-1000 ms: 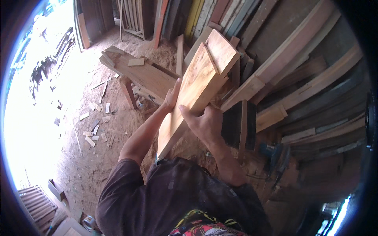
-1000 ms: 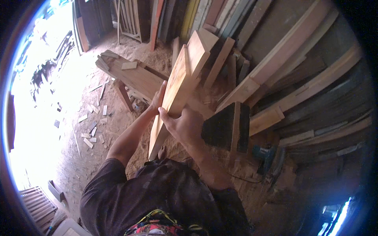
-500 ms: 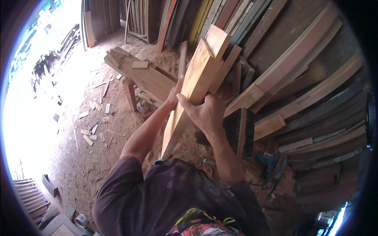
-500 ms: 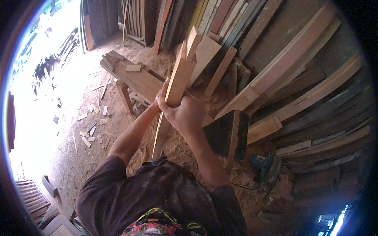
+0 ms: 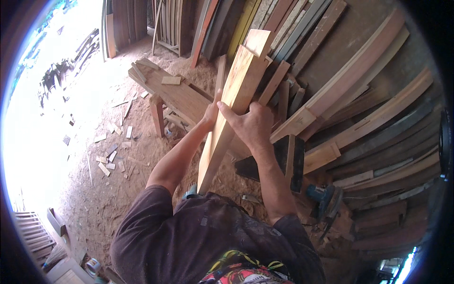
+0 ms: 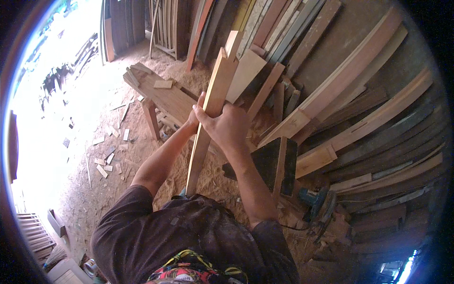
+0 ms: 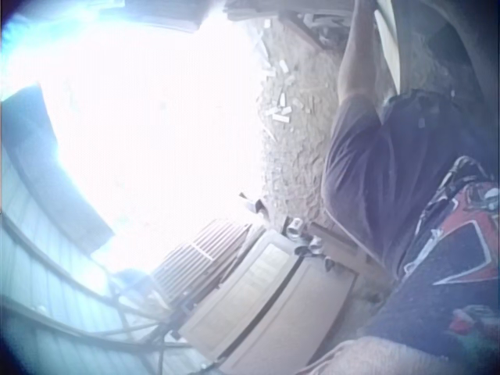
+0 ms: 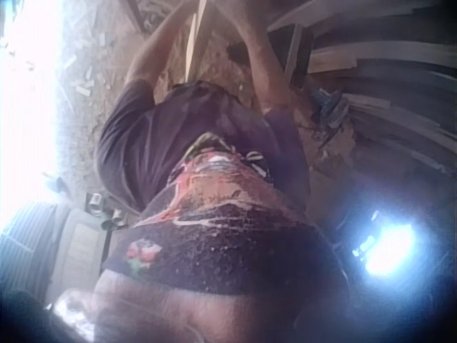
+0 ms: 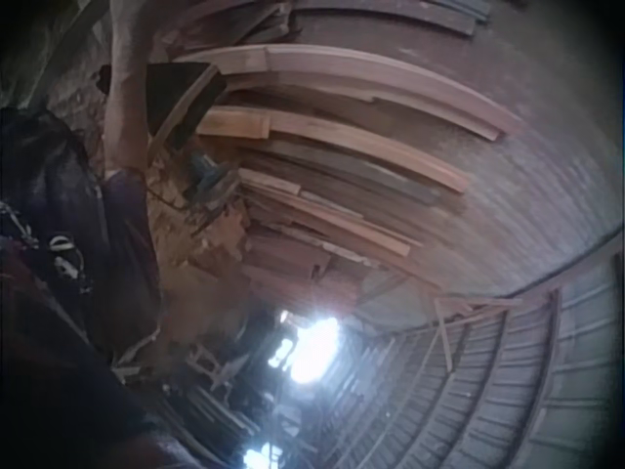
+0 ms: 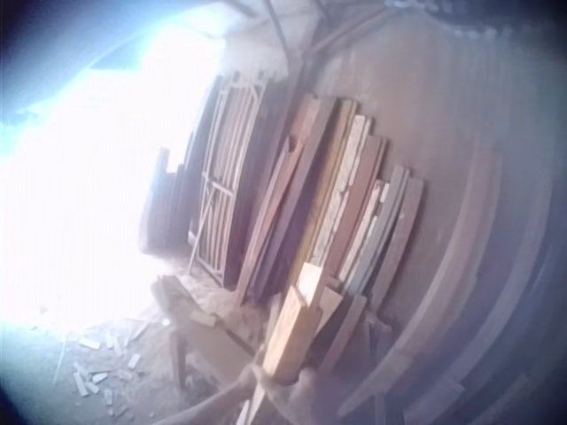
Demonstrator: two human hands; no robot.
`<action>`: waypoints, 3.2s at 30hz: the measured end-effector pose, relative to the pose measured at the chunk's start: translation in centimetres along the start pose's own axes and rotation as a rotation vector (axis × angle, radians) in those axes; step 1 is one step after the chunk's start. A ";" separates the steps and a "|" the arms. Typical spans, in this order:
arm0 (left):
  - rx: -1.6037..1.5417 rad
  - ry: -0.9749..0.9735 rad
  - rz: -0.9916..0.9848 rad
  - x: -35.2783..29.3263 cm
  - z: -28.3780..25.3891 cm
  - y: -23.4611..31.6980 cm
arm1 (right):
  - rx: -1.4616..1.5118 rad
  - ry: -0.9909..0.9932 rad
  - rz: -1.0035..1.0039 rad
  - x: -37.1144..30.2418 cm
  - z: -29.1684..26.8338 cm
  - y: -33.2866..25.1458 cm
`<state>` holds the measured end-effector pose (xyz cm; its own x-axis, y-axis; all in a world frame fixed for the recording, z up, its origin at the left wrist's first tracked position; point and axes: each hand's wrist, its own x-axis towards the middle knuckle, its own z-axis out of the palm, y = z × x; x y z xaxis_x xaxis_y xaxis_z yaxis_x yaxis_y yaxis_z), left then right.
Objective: The person uses a circular saw to cut wooden planks on a workbench, then measures and marks the wood with a ruler and pencil. The person repeatedly positions planks, cuts them, and inspects the cut pieces.
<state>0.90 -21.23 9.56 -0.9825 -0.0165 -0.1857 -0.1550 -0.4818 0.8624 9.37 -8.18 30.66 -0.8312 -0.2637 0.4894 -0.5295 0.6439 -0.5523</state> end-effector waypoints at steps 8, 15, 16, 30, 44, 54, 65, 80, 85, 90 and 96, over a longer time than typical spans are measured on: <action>-0.032 -0.008 0.005 -0.1 -0.9 0.1 | -0.065 -0.046 0.042 -0.4 0.4 -0.5; -0.079 -0.029 0.001 0.2 -1.4 -0.4 | -0.012 -0.099 0.128 -0.3 0.2 -0.6; -0.093 -0.035 0.002 0.4 -1.5 -0.5 | -0.023 -0.097 0.129 -0.3 0.1 -0.7; -0.447 -0.075 0.115 -4.3 0.5 3.1 | -0.084 0.015 -0.019 -0.5 3.7 -1.1; -0.480 -0.015 0.411 -6.3 -7.5 3.2 | 0.098 -0.191 -0.096 0.0 5.8 -5.4; 0.042 0.355 0.215 -8.9 -15.2 5.1 | 0.252 -0.261 -0.110 0.3 8.0 -6.5; 0.606 0.214 0.176 -22.2 -10.4 14.7 | 1.231 -0.349 0.385 2.7 11.2 1.7; 0.904 0.952 0.935 -18.8 -0.8 10.2 | 0.724 -0.593 -0.033 -10.6 15.9 -0.4; 0.964 0.988 0.867 -18.9 0.9 7.1 | 0.471 -0.458 -0.036 -12.0 14.2 0.9; 0.848 0.892 0.755 -20.2 0.8 5.9 | 0.605 -0.359 -0.053 -13.1 12.2 1.6; 0.625 0.689 0.516 -21.0 -4.8 3.1 | 0.380 -0.337 -0.151 -16.2 14.5 4.3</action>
<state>21.53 -26.56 13.84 -0.7039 -0.6774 0.2136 0.0450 0.2575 0.9652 18.12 -11.61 10.56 -0.7161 -0.5899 0.3731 -0.6199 0.2918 -0.7284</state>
